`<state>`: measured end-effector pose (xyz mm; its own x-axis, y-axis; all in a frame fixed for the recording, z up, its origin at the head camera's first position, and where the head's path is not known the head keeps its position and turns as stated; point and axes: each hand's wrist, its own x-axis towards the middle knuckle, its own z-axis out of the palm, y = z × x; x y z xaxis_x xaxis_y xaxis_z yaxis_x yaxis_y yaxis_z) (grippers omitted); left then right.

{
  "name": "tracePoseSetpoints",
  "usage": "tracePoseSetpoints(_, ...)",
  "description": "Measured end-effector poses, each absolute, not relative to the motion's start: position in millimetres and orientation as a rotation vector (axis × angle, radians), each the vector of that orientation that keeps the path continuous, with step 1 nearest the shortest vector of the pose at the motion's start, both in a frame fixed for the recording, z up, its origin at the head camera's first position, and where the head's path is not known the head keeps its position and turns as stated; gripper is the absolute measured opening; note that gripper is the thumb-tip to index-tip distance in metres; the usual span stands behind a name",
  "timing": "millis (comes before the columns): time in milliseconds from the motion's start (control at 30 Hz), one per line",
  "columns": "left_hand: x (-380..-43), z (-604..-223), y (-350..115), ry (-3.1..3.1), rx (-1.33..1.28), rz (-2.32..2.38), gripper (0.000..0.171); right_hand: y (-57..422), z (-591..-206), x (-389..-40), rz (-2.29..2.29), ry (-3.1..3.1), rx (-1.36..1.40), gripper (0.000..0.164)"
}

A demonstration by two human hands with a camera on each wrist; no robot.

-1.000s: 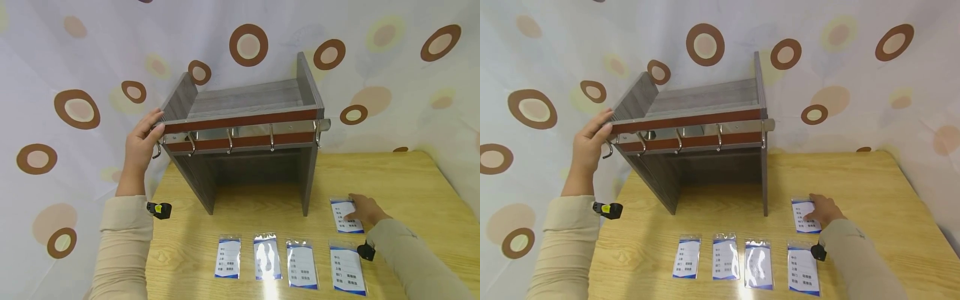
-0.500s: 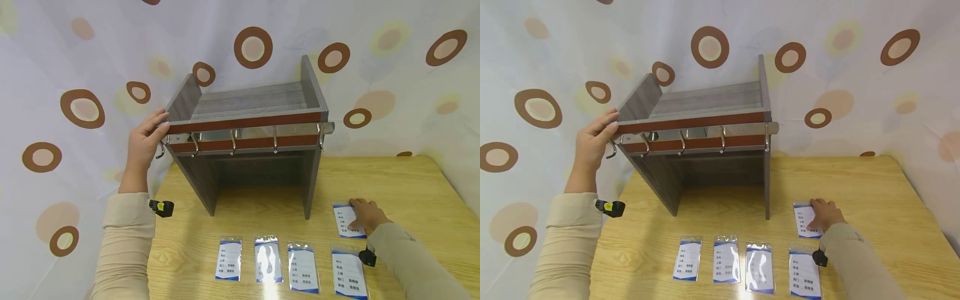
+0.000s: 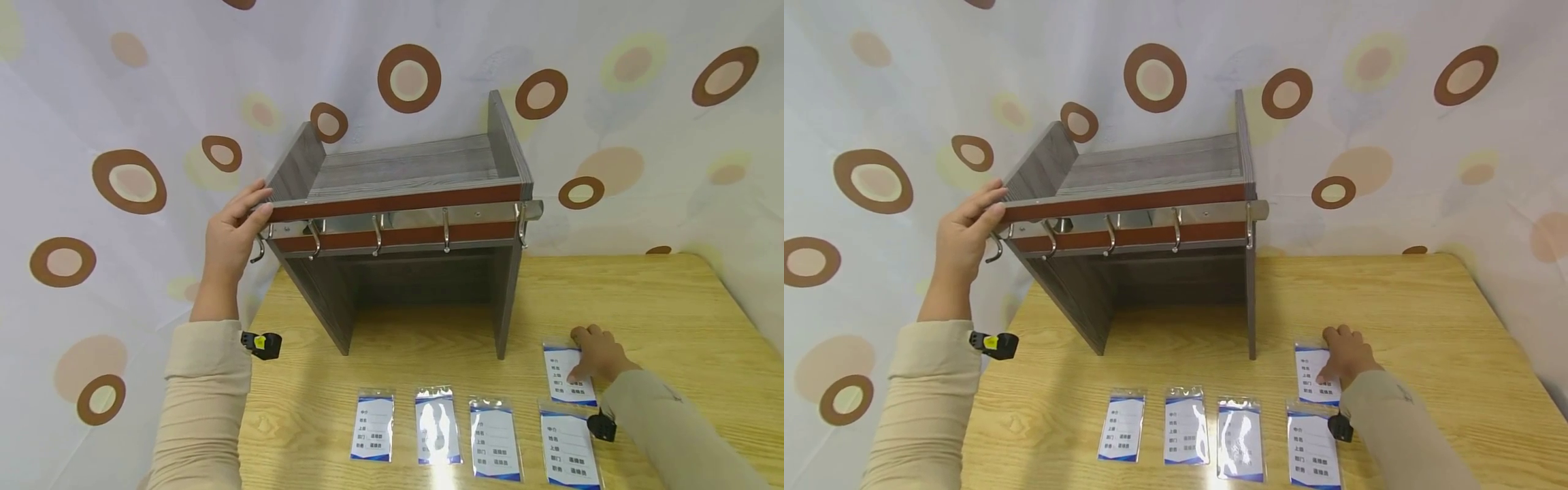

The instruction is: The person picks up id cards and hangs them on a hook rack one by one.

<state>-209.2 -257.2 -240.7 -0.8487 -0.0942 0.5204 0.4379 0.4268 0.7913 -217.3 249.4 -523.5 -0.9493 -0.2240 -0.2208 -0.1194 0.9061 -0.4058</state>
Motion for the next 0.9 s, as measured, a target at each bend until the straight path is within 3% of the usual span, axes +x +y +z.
tracePoseSetpoints(400, -208.2, -239.8, -256.0, -2.205, -0.27, -1.426, 0.031, 255.2, -533.4, -211.3, -0.767, 2.815, -0.132, 0.091)
tracePoseSetpoints(900, -218.3, -241.2, -252.6, -2.069, -0.319, -1.628, 0.027, 278.2, -530.4, -195.8, -1.171, 2.778, 0.041, 0.056)
